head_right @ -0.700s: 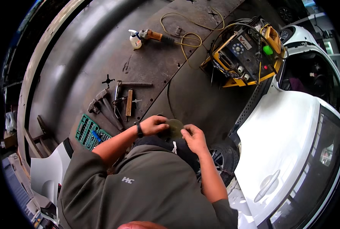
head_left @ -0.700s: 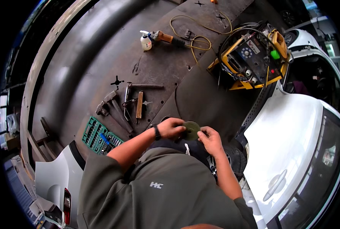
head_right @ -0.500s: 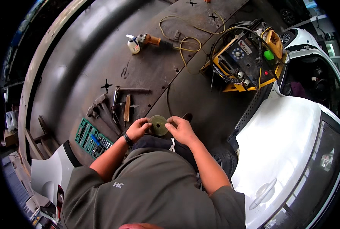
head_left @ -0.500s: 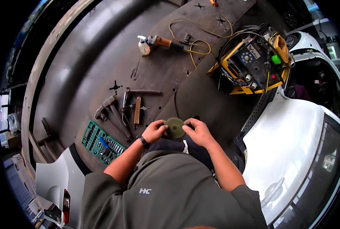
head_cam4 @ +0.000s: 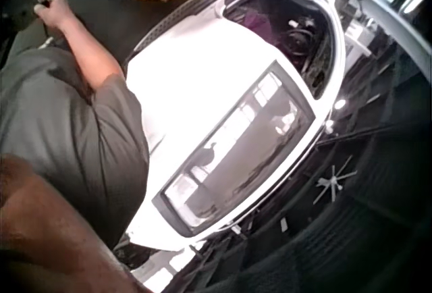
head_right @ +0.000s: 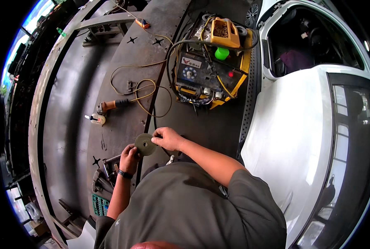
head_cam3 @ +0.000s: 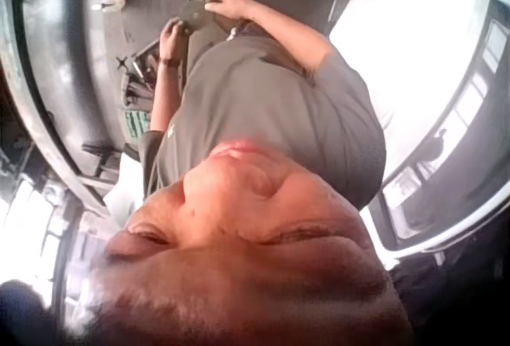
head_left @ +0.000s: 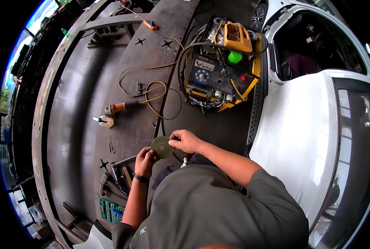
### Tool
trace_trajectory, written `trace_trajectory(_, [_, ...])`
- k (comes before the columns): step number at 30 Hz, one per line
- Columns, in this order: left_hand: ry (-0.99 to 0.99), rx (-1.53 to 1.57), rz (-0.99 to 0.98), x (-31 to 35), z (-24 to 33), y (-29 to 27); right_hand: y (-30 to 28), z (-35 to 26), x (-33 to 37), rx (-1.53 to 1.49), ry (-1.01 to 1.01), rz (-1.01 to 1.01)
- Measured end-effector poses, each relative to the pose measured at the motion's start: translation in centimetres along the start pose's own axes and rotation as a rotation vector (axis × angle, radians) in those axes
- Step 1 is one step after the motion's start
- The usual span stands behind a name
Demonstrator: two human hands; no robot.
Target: The person changes the disk on an angle grinder, moves to a white car, and uses the angle grinder to grind down specific sections of the car's body panels, producing sparks.
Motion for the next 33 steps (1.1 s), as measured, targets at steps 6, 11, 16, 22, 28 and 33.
trace_trajectory(6, [0.071, -0.154, 0.027, -2.7, -0.3, 3.5, -3.9, 0.0, -2.8, -0.303, -0.054, -0.181])
trace_trajectory(11, [0.052, -0.359, -0.077, -6.5, 1.3, 4.6, -4.9, 0.3, -5.0, -0.358, 0.007, -0.19])
trace_trajectory(16, [-0.075, -0.161, 0.157, -15.4, 1.8, -0.8, -9.4, 2.3, -8.0, -0.249, 0.009, 0.093])
trace_trajectory(22, [-0.215, -0.172, 0.586, -32.7, 0.2, -17.5, -18.0, 3.6, -7.0, -0.343, 0.206, 0.394])
trace_trajectory(28, [-0.396, 0.12, 1.137, -44.2, 1.5, -24.2, -21.0, 5.6, -4.6, -0.266, 0.415, 0.616])
trace_trajectory(33, [-0.225, 0.673, 1.061, -51.6, -4.2, -33.9, -22.5, 5.1, -4.5, -0.054, 0.455, 0.617])
Point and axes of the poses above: each hand's wrist, its own x-axis away from the middle knuckle, its own y-axis out of the palm, z = x × y, the point moved 7 cm from there along -x, towards the middle knuckle, and after that the axes turned 4 degrees about z, right-handed, at the moved point
